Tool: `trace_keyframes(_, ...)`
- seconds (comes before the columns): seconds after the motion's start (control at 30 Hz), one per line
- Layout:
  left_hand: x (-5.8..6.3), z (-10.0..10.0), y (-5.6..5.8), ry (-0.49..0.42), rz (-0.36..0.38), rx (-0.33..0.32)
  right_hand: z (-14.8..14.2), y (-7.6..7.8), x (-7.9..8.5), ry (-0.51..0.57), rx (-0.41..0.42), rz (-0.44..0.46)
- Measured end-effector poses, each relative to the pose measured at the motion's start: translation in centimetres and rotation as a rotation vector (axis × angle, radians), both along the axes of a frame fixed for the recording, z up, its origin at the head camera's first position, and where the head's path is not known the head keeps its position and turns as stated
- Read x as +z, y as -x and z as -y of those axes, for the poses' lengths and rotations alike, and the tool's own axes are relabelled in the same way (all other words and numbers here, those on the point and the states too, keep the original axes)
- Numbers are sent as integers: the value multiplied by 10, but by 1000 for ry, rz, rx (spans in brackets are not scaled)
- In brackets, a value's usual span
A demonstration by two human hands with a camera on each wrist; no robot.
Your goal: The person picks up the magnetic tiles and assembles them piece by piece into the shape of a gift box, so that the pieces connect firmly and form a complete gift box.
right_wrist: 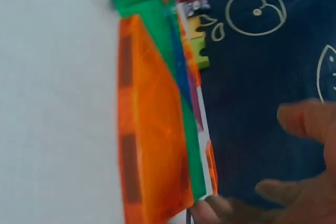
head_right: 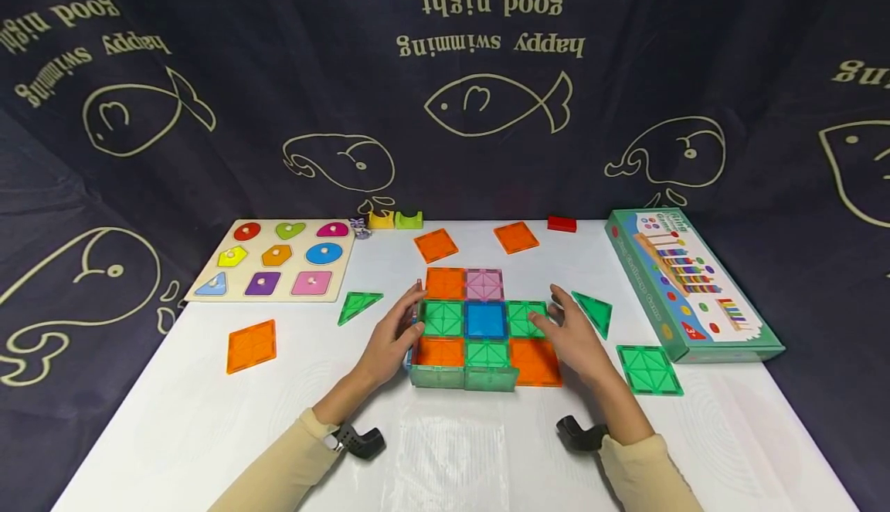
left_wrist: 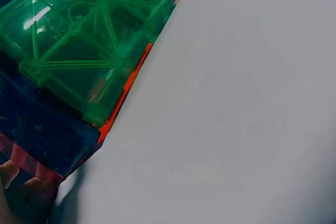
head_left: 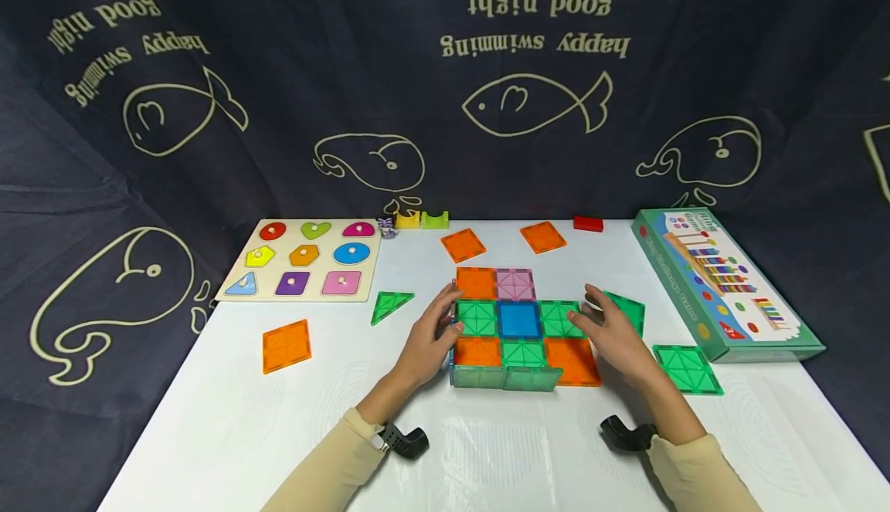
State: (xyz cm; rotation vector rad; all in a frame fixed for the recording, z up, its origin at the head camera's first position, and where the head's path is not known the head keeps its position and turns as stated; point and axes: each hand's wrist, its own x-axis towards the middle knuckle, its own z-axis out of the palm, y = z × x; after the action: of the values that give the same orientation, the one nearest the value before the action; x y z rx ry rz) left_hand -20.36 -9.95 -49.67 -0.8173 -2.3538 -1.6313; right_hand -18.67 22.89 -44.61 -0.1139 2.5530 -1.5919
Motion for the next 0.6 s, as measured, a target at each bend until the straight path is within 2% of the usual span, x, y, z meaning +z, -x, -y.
trace_keyframes(0.17,0,1,-1,9,-12,22,0,1,2,216,-64,96)
trace_keyframes(0.23,-1,1,-2,16,-10,28,0,1,3,265,-77,111)
trace_keyframes(0.37,-2,-1,-1,25,10,31,-2,0,4,275,-90,119)
trace_keyframes(0.5,-2,-2,0,27,16,36,-3,2,3,239,-84,119)
trace_keyframes(0.6,16,-2,-10,28,27,34,-3,3,2,215,-76,117)
